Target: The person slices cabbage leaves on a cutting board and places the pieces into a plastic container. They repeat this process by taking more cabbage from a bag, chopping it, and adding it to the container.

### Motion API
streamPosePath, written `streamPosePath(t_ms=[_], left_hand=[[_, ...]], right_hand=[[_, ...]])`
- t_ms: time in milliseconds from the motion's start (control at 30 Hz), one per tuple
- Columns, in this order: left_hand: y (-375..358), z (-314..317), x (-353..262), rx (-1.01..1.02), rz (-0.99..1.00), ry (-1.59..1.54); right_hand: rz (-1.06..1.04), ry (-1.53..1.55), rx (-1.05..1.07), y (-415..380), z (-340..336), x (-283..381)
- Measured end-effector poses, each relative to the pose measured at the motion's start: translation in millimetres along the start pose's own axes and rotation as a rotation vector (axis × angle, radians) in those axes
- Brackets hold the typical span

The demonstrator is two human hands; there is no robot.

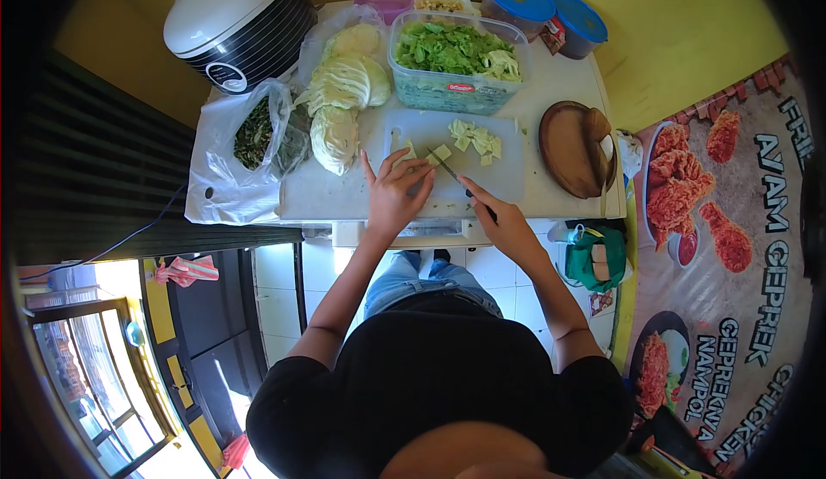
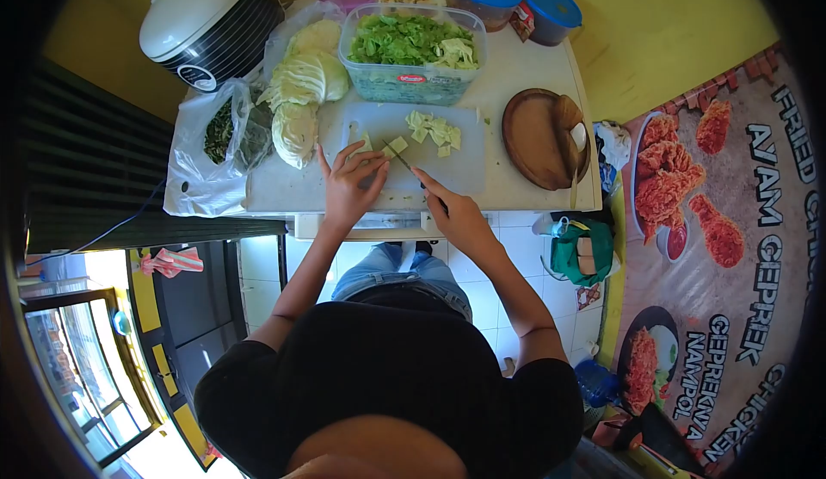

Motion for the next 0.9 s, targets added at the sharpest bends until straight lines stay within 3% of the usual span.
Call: streamPosePath(t_ms=[67, 167, 400, 500, 567, 900], left_hand=[[0, 0, 1, -0.002, -0.001, -0.002], [0, 0, 0, -0.003, 0.000, -0.009], [1, -1, 0, 0.002, -0.010, -0.011], [0, 0, 2, -0.007, -0.006, -0.007], [1, 0, 1, -0.008, -0.002, -0.010], [2, 0, -5, 0.032, 0.016, 0.066]], right_hand=[[0.090, -0.019, 0.046, -1, 1, -2], [-0.006, -0.058, -0.025, -1, 5, -2], [0.031, -0.136, -0.008, 4, 14, -8], [0.045, -0.093, -0.018, -11, 11, -10], [0.161, -0.039, 0.023, -22, 8, -16], [0.153, 0.081, -0.073, 0, -4, -15]])
Point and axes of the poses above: each hand's wrist, its own y-axis towards the middle knuckle, its own z-axis out of the palm, x = y × z, the point moved 8 cm from there along y, towards the middle knuckle, and after that the axes turned 3 degrees about -z, right-handed, at the moved point
